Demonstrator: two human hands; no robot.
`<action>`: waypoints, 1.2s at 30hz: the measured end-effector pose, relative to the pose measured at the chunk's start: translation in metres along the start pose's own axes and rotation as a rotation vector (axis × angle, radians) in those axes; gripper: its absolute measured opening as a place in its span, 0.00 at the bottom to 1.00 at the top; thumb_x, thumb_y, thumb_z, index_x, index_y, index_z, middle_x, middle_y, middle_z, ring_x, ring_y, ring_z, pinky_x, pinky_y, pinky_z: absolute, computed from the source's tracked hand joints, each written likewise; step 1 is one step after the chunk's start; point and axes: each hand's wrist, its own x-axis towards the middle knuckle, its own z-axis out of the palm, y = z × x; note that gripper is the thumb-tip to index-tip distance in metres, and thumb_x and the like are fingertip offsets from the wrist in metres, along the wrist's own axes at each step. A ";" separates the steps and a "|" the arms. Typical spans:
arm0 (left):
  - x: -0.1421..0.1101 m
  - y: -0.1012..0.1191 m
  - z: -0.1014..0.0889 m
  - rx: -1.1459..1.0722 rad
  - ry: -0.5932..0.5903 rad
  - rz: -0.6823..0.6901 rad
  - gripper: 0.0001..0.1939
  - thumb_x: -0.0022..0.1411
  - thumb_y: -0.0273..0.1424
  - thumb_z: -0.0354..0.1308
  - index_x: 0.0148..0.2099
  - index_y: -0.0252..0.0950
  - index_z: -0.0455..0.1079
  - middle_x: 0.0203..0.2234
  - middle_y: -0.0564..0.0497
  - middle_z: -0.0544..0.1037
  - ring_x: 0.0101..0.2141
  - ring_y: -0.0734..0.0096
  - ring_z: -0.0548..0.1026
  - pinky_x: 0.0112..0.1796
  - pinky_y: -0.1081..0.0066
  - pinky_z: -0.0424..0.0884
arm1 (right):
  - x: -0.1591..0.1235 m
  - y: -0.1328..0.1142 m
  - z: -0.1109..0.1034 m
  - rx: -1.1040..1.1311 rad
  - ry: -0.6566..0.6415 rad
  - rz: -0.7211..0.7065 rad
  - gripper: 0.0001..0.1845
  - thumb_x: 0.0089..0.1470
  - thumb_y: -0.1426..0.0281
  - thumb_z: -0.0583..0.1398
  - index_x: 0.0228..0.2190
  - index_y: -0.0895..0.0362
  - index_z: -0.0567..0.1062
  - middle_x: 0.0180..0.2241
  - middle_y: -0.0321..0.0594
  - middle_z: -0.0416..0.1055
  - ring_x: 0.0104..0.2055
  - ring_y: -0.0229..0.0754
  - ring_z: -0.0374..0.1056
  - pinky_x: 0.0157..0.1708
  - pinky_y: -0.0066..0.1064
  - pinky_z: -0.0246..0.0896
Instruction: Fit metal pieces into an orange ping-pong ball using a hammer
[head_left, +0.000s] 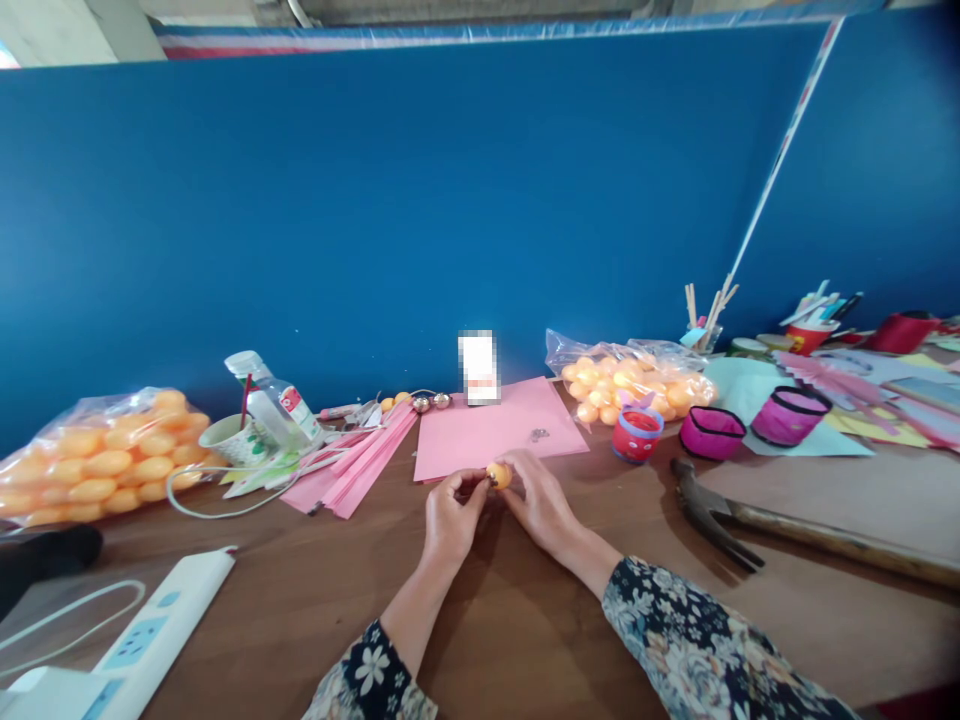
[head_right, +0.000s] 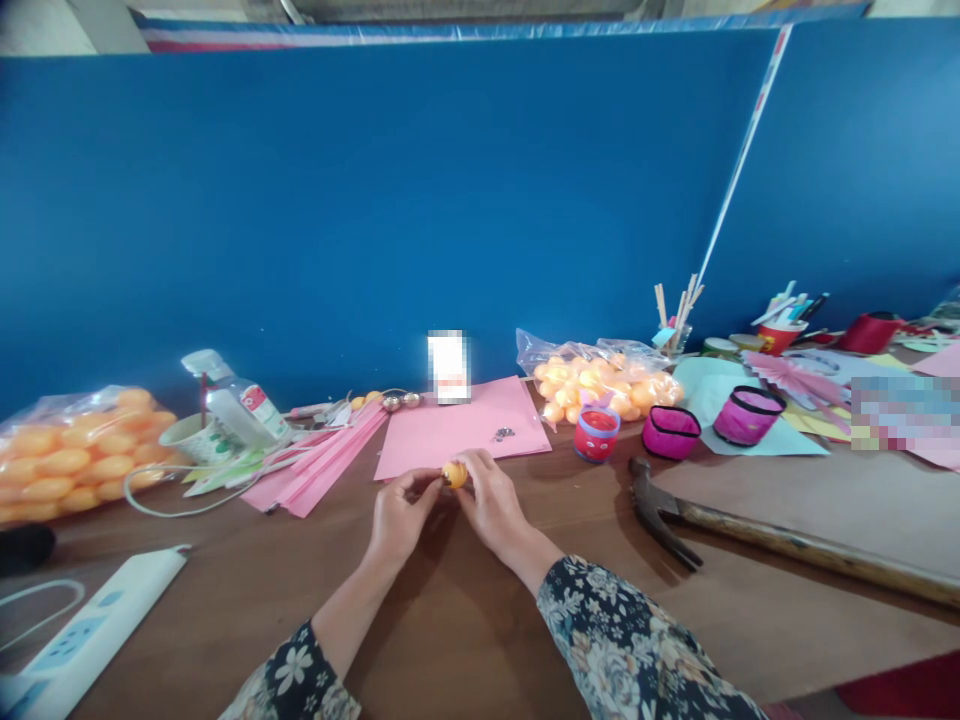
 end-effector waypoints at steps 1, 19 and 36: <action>0.000 -0.001 0.000 -0.007 -0.009 -0.012 0.11 0.50 0.34 0.57 0.35 0.33 0.72 0.28 0.47 0.78 0.28 0.68 0.75 0.32 0.70 0.71 | 0.000 0.000 0.000 -0.007 0.000 -0.008 0.18 0.44 0.81 0.53 0.39 0.54 0.65 0.38 0.40 0.64 0.39 0.41 0.62 0.39 0.30 0.59; 0.002 -0.005 -0.001 0.006 -0.006 -0.023 0.11 0.51 0.35 0.56 0.31 0.32 0.70 0.23 0.49 0.76 0.25 0.70 0.73 0.29 0.72 0.69 | 0.000 0.000 0.000 -0.029 0.013 -0.021 0.18 0.43 0.81 0.53 0.38 0.54 0.64 0.37 0.40 0.64 0.38 0.41 0.63 0.39 0.31 0.60; -0.002 0.002 0.004 -0.341 -0.142 -0.087 0.15 0.53 0.36 0.55 0.43 0.35 0.63 0.40 0.44 0.74 0.41 0.63 0.72 0.39 0.67 0.70 | -0.001 0.000 0.005 0.044 0.046 0.065 0.15 0.45 0.72 0.58 0.39 0.55 0.65 0.37 0.40 0.69 0.38 0.40 0.67 0.37 0.31 0.64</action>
